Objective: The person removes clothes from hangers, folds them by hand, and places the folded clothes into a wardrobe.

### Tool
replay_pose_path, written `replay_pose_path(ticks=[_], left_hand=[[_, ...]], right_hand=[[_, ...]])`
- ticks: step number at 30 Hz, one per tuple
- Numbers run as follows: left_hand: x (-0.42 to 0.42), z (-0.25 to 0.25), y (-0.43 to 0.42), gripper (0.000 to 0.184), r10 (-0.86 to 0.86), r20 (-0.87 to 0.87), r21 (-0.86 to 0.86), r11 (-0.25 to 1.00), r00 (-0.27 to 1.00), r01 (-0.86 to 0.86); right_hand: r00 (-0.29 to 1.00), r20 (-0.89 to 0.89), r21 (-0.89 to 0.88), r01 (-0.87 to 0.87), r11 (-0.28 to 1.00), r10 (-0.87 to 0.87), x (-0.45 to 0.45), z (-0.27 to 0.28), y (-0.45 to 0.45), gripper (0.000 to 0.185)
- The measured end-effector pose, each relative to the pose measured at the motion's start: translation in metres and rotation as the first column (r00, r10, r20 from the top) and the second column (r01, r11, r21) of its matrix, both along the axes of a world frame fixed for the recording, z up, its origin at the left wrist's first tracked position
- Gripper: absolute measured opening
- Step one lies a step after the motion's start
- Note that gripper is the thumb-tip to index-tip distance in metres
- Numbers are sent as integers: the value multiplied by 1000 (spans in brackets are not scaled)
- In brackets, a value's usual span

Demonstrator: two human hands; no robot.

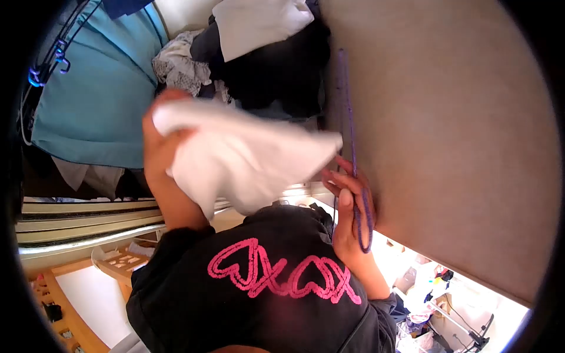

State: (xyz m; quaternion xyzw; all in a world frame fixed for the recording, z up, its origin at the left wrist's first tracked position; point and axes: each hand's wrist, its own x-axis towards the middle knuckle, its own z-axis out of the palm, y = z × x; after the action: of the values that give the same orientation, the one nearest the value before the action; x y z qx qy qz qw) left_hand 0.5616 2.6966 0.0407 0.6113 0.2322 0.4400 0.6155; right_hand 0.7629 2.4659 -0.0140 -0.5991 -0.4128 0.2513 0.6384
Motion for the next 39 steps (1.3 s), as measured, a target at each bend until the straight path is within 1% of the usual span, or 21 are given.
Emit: replay_pose_path(ticks=[2, 7, 9, 10, 12, 14, 15, 16, 17, 18, 19, 21, 24, 28, 29, 30, 32, 34, 36, 38, 39], left_hand=[[14, 15, 40, 29, 138, -75, 24, 990, 988, -136], [86, 69, 107, 47, 79, -21, 30, 996, 997, -78], [100, 98, 140, 63, -125, -238, 62, 988, 963, 143], [108, 100, 167, 62, -172, -300, 77, 976, 938, 204], [124, 78, 261, 60, -92, -375, 143, 977, 923, 155], [138, 41, 359, 58, 232, -451, 393, 919, 862, -42], [143, 33, 349, 62, 587, -476, 702, 702, 654, -120], [147, 26, 338, 67, 876, -357, 901, 414, 324, -128], [150, 20, 333, 72, 996, -84, 996, 84, 0, 13], [154, 7, 372, 69, 929, -325, 946, 323, 179, 41], [163, 6, 352, 68, 834, -468, 877, 478, 292, 38], [192, -19, 291, 64, 726, -554, 812, 578, 407, 74], [223, -94, 233, 61, 729, -561, 827, 515, 392, 227], [224, -94, 222, 49, 711, -428, 882, 462, 558, 89], [216, -86, 218, 44, 518, -286, 769, 626, 806, -130], [206, -78, 214, 39, 320, -15, 570, 781, 947, -255], [172, -59, 187, 25, 267, 416, 100, 937, 869, -336], [126, -26, 142, 16, 511, 563, -317, 859, 649, -401], [83, -4, 111, 15, 584, 690, -269, 755, 427, -598], [38, 22, 101, 25, 485, 800, 50, 532, 353, -845], [22, 47, 89, 31, 523, 786, 59, 466, 329, -883]], right_hand=[[995, 95, 21, -7, 1000, 5, 2, -1, -1, 39], [996, -55, -36, -67, 997, 65, -2, 4, -12, 39], [994, -104, -38, -38, 999, 34, -6, 5, -12, 38], [994, -105, -45, -41, 998, 36, -6, 6, -14, 36], [995, -79, -69, -61, 996, 56, -2, 4, -17, 34], [997, -70, -85, -49, 995, 43, -4, 1, -18, 34], [997, -63, -97, -48, 994, 42, -4, -2, -20, 34], [998, -54, -109, -49, 993, 43, -3, -4, -21, 34], [997, 35, -110, -62, 992, 67, -1, -4, -19, 34], [998, 6, -133, -68, 989, 70, 0, -2, -17, 35], [997, -27, -158, -75, 985, 71, -1, 3, -17, 35], [993, -3, -126, -120, 985, 121, 3, -4, -15, 39], [972, -227, -111, -88, 990, 61, -4, -4, -10, 44], [917, -399, -299, -105, 949, -24, -2, -3, -11, 47], [920, -392, -332, -130, 934, -12, -1, -3, -13, 44], [925, -380, -365, -148, 919, -2, 2, -1, -14, 41], [908, -410, -372, -247, 895, 81, 8, 10, -11, 36], [903, -407, -308, -275, 911, 135, 8, 4, -7, 33], [872, -457, -272, -322, 907, 173, 11, -2, -9, 32], [868, -446, -244, -351, 904, 217, 12, -6, -9, 27], [864, -441, -228, -369, 901, 243, 13, -7, -8, 26]])
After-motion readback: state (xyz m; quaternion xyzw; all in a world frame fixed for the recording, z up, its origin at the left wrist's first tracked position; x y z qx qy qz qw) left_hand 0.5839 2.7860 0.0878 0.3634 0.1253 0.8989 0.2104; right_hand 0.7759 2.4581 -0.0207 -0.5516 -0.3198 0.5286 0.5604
